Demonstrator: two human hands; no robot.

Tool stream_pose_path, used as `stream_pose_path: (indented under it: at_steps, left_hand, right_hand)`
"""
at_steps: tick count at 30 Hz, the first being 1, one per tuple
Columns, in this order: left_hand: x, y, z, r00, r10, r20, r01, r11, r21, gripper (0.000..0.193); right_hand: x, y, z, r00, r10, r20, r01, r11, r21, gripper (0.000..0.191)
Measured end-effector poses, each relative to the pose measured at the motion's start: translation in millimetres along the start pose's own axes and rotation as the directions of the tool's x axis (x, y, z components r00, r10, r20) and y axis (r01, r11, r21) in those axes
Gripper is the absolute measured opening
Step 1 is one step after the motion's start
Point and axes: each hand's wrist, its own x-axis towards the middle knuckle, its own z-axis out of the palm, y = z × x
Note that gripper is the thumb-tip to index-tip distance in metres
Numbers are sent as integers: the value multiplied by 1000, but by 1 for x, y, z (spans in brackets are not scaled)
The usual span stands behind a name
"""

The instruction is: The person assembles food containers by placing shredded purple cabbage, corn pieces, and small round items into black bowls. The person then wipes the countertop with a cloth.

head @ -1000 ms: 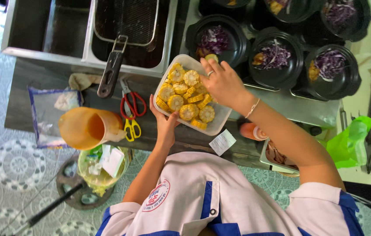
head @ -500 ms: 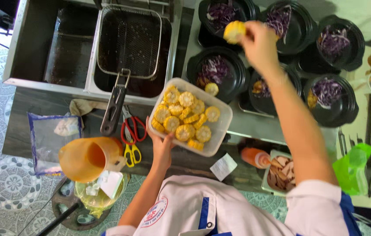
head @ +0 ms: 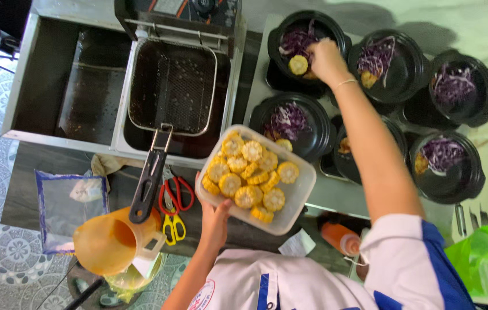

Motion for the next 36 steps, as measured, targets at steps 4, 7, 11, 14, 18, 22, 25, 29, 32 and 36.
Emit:
stream_pose_path:
  at_steps: [4,7,11,14,18,22,25,29,32,36]
  left_hand:
    - [1,-2,5,999,39,26,-39,999,-24,114]
    - [-7,-5,12,996,87,26,-88,993,77,109]
    - [-28,-10,28,1000,24,-8,-23,994,108,108]
    - [-39,-13,40,1000,4,-20,-3,998,62,106]
    - [-49,-18,49,1000,-17,-10,17,998,61,102]
    - [-47,-25,53,999,-49,10,49,999,7,89]
    - [-37,-31,54,999,-50,8,51,998,-44,83]
    - [-22,-38,49,1000,-6,-28,6,1000,6,84]
    - [-12,-40,47,999,-6,-32,6,1000,-8,84]
    - [0,-40,49,1000,11,24,-10,999,-43,89]
  right_hand:
    - [-53,-66,-74,992,-107,-69,122,951,284,12]
    - [-116,-136,-113,941,-319,115,236,859,454,19]
    - [-173,-192,-135,916,-318,245,306,948,86,26]
    - [-199,-205,-136,864,-448,230,471,880,-55,26]
    - [-226,-204,-118,808,-419,413,505,854,-121,17]
    - [-241,-183,-111,799,-384,463,469,880,-80,14]
    - [-239,-145,-136,925,-303,231,262,946,190,26]
    - [-215,-50,-179,984,167,-63,-116,865,488,18]
    - [-176,47,-174,952,216,-218,-145,942,302,16]
    - [-143,143,-118,914,405,-28,-405,914,12,14]
